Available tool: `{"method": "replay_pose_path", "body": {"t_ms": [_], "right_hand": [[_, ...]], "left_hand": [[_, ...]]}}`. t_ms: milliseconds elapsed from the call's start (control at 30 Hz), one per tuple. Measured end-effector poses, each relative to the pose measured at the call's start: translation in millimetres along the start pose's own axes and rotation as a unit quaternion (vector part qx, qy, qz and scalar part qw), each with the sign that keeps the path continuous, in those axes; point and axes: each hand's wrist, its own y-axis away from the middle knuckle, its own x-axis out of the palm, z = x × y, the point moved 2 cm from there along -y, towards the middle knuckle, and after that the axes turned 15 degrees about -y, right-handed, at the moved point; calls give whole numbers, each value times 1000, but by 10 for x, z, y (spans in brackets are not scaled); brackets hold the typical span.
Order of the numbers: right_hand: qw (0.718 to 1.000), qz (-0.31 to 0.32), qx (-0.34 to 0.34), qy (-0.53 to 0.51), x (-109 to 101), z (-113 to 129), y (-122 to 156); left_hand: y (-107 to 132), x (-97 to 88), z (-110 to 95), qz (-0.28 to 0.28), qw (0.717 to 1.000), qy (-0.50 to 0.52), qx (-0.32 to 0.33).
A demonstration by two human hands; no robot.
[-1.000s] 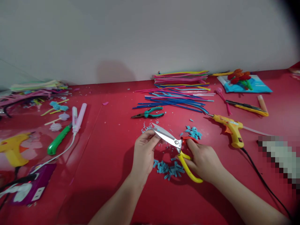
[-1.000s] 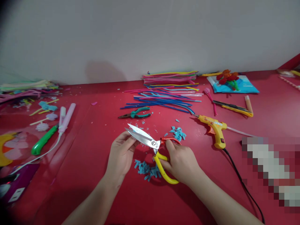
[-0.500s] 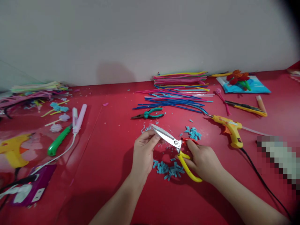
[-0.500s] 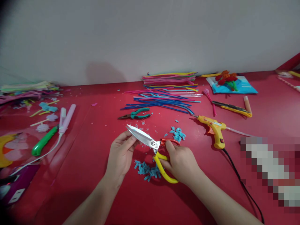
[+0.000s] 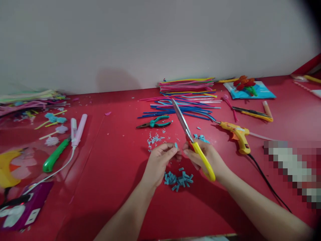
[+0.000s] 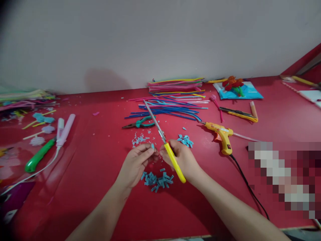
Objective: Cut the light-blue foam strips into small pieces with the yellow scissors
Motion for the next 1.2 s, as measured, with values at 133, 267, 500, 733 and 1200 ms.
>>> {"method": "replay_pose_path", "body": {"t_ms": [133, 267, 500, 733, 1200], "right_hand": [[998, -2, 17, -65, 7, -35, -36], [997, -4, 27, -68, -7, -56, -36], [997, 6, 30, -66, -7, -58, -24], [998, -30, -22, 47, 4, -128, -61], [846, 1, -97, 525, -182, -151, 117]], "left_hand": [[12, 38, 10, 67, 997, -10, -42], [17, 35, 10, 90, 993, -28, -66], [0, 47, 84, 95, 991, -67, -69], [-19, 36, 85, -34, 976, -216, 21], [-98, -191, 42, -170, 985, 35, 18]]}}
